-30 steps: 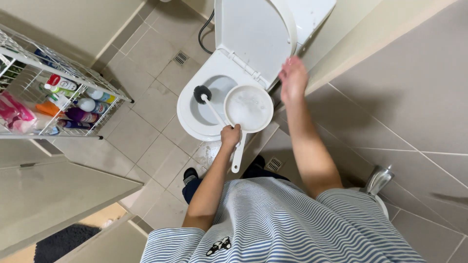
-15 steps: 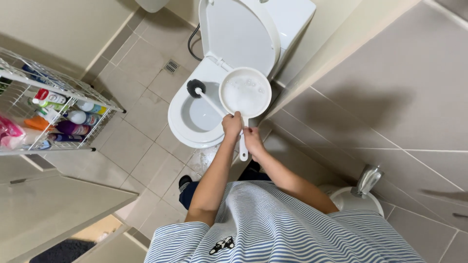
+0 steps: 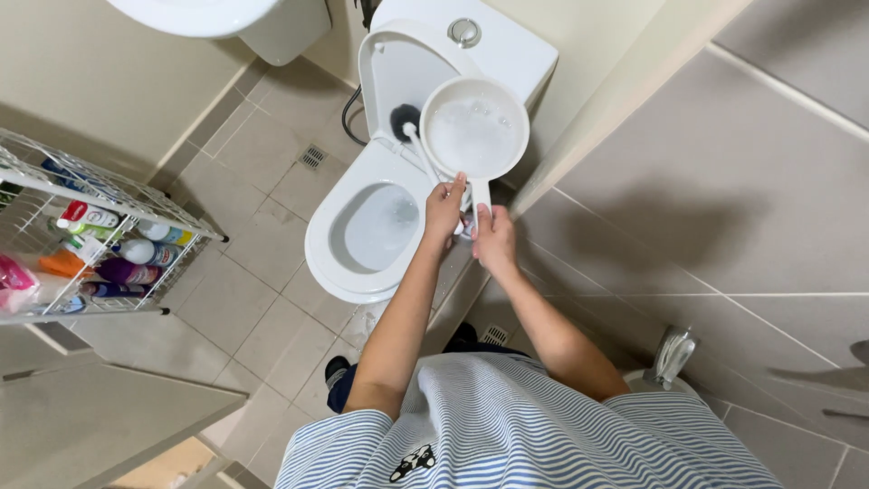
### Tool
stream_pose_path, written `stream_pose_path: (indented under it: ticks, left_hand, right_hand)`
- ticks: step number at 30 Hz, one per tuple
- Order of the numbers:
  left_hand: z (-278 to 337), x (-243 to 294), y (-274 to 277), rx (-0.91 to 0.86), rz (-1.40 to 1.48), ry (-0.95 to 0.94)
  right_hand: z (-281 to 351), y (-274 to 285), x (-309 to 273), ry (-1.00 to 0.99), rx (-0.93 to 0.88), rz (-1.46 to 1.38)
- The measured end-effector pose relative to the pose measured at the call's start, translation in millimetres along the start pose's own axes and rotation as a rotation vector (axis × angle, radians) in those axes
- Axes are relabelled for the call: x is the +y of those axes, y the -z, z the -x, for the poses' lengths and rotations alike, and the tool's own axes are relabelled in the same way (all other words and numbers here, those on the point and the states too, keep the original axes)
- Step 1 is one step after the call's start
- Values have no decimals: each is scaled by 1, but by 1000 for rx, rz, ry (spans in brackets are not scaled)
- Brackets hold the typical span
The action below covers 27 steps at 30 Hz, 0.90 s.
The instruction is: Scrubbing and cleaning a toilet bowl using a brush and pouring water.
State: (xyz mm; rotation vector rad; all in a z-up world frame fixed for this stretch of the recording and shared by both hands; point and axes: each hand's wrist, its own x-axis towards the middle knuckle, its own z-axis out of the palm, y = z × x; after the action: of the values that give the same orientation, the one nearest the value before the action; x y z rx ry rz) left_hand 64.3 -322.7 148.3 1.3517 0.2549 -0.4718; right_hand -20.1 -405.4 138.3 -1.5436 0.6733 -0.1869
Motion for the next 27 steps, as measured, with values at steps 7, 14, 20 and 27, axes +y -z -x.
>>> stream_pose_path:
  ticks: [7, 14, 20, 27]
  left_hand:
    - [-27, -58, 29, -56, -139, -132]
    - [25, -27, 41, 20, -304, -34]
    - [26, -66, 55, 16, -174, 31]
    - [50, -65, 65, -72, 36, 154]
  right_hand:
    - [-65, 20, -52, 120, 50, 35]
    - [-160, 16, -57, 114, 185, -24]
    - [-208, 15, -58, 91, 218, 18]
    - [-224, 9, -61, 125, 183, 75]
